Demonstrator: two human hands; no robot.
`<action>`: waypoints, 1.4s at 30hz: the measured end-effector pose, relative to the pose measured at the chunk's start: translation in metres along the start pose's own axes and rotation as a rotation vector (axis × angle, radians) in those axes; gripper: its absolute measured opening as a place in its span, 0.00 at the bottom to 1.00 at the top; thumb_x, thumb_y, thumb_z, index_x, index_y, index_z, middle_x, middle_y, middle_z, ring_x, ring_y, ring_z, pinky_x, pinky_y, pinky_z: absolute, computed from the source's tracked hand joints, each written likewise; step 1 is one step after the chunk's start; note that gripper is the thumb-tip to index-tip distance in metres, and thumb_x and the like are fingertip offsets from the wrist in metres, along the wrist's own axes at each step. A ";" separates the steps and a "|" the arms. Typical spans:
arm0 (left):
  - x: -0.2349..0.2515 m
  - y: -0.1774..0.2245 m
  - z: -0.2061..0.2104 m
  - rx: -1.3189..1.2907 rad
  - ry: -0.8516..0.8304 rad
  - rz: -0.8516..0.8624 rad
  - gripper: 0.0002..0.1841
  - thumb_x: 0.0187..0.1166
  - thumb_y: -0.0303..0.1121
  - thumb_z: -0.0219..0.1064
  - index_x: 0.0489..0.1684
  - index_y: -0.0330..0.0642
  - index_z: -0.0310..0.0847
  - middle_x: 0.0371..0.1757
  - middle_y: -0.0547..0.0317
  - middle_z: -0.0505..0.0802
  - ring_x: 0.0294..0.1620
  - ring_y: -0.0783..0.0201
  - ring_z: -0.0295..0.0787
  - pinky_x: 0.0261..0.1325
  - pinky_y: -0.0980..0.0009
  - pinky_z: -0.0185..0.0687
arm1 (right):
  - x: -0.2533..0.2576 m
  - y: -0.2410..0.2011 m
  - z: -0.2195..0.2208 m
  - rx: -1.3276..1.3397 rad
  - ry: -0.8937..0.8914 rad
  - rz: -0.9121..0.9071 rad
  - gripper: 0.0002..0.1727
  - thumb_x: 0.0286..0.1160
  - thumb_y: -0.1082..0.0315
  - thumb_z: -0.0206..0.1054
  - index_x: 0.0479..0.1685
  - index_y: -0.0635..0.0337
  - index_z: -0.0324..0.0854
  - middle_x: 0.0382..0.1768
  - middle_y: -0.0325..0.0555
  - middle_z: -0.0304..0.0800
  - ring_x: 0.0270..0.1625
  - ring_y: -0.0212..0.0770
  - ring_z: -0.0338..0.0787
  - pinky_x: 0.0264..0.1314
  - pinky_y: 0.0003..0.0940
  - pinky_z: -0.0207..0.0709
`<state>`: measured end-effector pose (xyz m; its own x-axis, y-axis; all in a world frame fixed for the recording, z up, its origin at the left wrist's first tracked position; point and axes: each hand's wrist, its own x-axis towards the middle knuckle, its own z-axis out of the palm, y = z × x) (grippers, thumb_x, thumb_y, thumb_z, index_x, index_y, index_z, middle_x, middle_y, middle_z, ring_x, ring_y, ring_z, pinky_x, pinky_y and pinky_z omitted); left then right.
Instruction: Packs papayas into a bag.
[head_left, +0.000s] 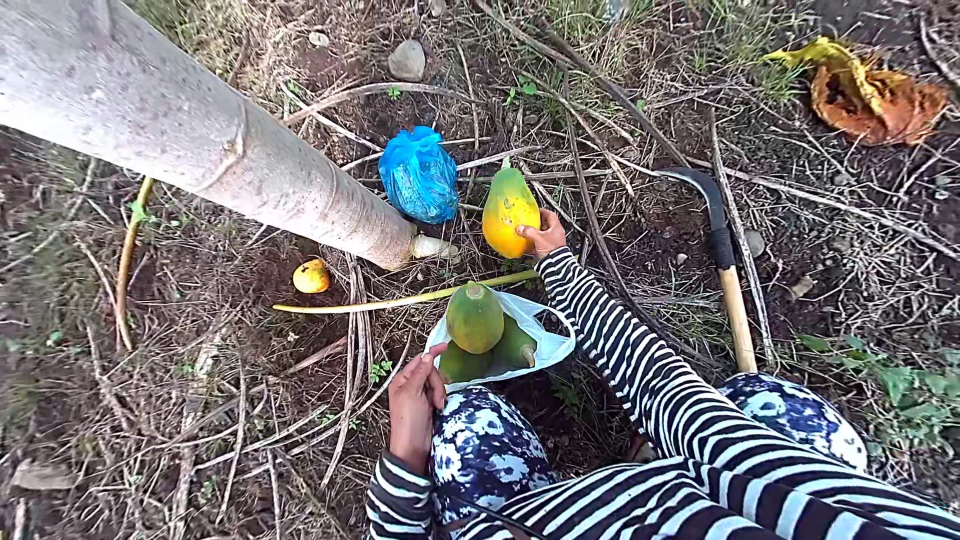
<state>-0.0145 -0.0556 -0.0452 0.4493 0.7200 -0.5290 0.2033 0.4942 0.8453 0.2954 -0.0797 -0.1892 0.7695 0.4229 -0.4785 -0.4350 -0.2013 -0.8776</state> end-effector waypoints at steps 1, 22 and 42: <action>0.000 0.001 0.001 0.005 0.014 -0.008 0.24 0.93 0.26 0.38 0.56 0.24 0.84 0.07 0.71 0.75 0.05 0.80 0.64 0.12 0.84 0.65 | -0.007 -0.001 -0.004 0.013 -0.015 -0.042 0.44 0.63 0.78 0.78 0.85 0.62 0.61 0.68 0.66 0.82 0.61 0.56 0.89 0.58 0.51 0.86; -0.010 -0.005 0.025 0.326 0.037 0.178 0.43 0.73 0.36 0.77 0.91 0.58 0.57 0.70 0.51 0.87 0.42 0.61 0.85 0.36 0.64 0.80 | -0.164 -0.020 0.007 -0.082 -0.651 -0.444 0.59 0.36 0.58 0.84 0.81 0.71 0.62 0.68 0.58 0.83 0.63 0.38 0.88 0.66 0.34 0.84; -0.004 -0.012 0.020 0.227 0.120 0.249 0.36 0.70 0.27 0.76 0.82 0.45 0.68 0.55 0.54 0.93 0.31 0.74 0.82 0.26 0.78 0.72 | -0.180 -0.028 0.012 -0.186 -0.636 -0.404 0.62 0.36 0.57 0.84 0.84 0.69 0.59 0.71 0.63 0.80 0.66 0.48 0.87 0.64 0.43 0.85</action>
<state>-0.0013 -0.0745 -0.0514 0.4068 0.8633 -0.2986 0.2944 0.1855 0.9375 0.1633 -0.1400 -0.0782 0.4113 0.9095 -0.0609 -0.0486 -0.0449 -0.9978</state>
